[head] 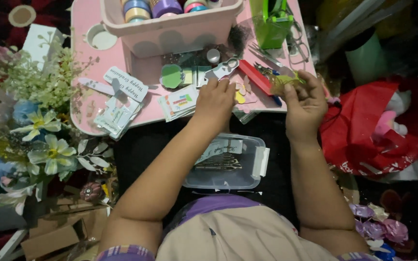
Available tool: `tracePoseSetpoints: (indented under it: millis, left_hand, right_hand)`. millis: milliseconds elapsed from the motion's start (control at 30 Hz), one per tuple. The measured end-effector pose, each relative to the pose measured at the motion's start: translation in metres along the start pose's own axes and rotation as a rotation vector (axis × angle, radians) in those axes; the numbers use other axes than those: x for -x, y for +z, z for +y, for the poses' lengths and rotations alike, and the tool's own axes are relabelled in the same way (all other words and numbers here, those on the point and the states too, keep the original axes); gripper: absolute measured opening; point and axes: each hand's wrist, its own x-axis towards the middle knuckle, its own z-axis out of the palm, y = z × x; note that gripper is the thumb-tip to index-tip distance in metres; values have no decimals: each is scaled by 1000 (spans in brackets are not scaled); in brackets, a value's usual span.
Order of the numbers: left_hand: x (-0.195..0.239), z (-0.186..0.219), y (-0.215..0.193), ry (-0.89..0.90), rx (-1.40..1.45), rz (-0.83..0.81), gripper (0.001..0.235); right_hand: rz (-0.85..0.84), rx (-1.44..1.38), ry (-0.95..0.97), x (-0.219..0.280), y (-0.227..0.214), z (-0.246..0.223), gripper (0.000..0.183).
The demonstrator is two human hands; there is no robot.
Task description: Sorting and organizing small paper tags and labels into a plastic storage container at a design station.
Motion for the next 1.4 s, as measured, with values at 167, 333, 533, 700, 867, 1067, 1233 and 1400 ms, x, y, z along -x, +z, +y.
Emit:
tracePoseSetpoints:
  millis: [167, 333, 533, 700, 867, 1067, 1233, 1400]
  left_hand:
    - [-25, 22, -53, 54, -103, -352, 64]
    - [-33, 24, -58, 110, -91, -352, 31]
    - [-26, 7, -14, 307, -140, -141, 20]
    - [-27, 0, 3, 325, -116, -68, 13]
    - [-23, -16, 53, 402, -165, 190, 5]
    - [-29, -20, 73, 369, -209, 374, 8]
    - [-33, -15, 34, 271, -64, 290, 7]
    - [-27, -19, 20, 40, 249, 148, 22]
  right_hand:
    - [110, -25, 48, 13, -6, 5, 34]
    - [89, -20, 18, 17, -2, 10, 33]
    - [110, -48, 25, 20, -5, 16, 34]
    - [143, -43, 51, 25, -14, 27, 36]
    - [197, -112, 27, 24, -10, 19, 34]
    - [196, -99, 38, 25, -10, 17, 35]
    - [188, -72, 38, 26, -7, 8, 36]
    - [176, -77, 58, 26, -8, 13, 37]
